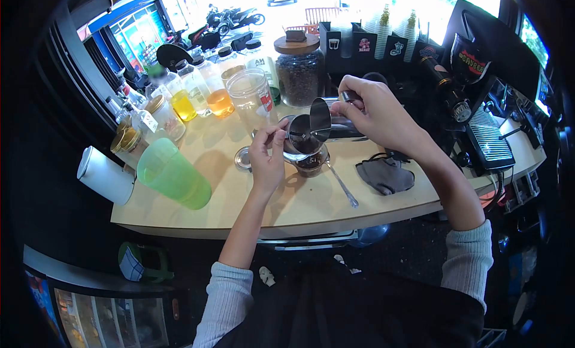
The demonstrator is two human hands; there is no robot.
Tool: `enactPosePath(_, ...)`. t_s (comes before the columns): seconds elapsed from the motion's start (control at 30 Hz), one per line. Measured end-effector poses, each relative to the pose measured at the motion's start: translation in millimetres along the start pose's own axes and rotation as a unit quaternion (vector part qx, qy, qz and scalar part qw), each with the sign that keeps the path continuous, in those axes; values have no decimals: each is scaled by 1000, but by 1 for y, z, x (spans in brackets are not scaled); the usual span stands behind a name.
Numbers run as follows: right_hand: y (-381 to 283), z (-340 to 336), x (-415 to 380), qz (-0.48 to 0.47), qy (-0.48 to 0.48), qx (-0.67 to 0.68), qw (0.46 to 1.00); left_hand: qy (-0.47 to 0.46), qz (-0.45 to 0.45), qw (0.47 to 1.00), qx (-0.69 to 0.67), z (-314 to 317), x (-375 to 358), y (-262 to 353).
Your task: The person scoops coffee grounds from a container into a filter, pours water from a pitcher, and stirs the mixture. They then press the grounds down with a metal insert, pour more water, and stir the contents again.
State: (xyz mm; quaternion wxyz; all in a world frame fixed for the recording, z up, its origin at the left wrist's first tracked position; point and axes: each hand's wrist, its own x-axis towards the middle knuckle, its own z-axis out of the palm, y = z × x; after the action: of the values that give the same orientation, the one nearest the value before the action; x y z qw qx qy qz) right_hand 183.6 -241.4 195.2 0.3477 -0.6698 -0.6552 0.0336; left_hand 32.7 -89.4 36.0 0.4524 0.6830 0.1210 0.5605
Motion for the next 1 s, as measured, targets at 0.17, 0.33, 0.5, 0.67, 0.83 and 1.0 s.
enactPosePath(0.17,7,0,1,-1,5,-1,1000,-3,15,1000,16,-1,1,3)
enactPosePath(0.33,11,2,1,-6,22,-1,1000,-16,4,999,45,-5,-1,7)
enactPosePath(0.5,26,6,-1,21,66,44,997,-9,0,1000,26,-4,-1,8)
enactPosePath(0.67,72,22,-5,47,119,97,987,-1,-49,998,-31,-7,-3,-2)
enactPosePath(0.83,130,55,-14,86,128,210,965,2,-84,995,-53,-10,-5,-10)
enactPosePath(1.0,156,74,-26,104,158,248,950,-17,-126,992,-11,-20,-2,-7)
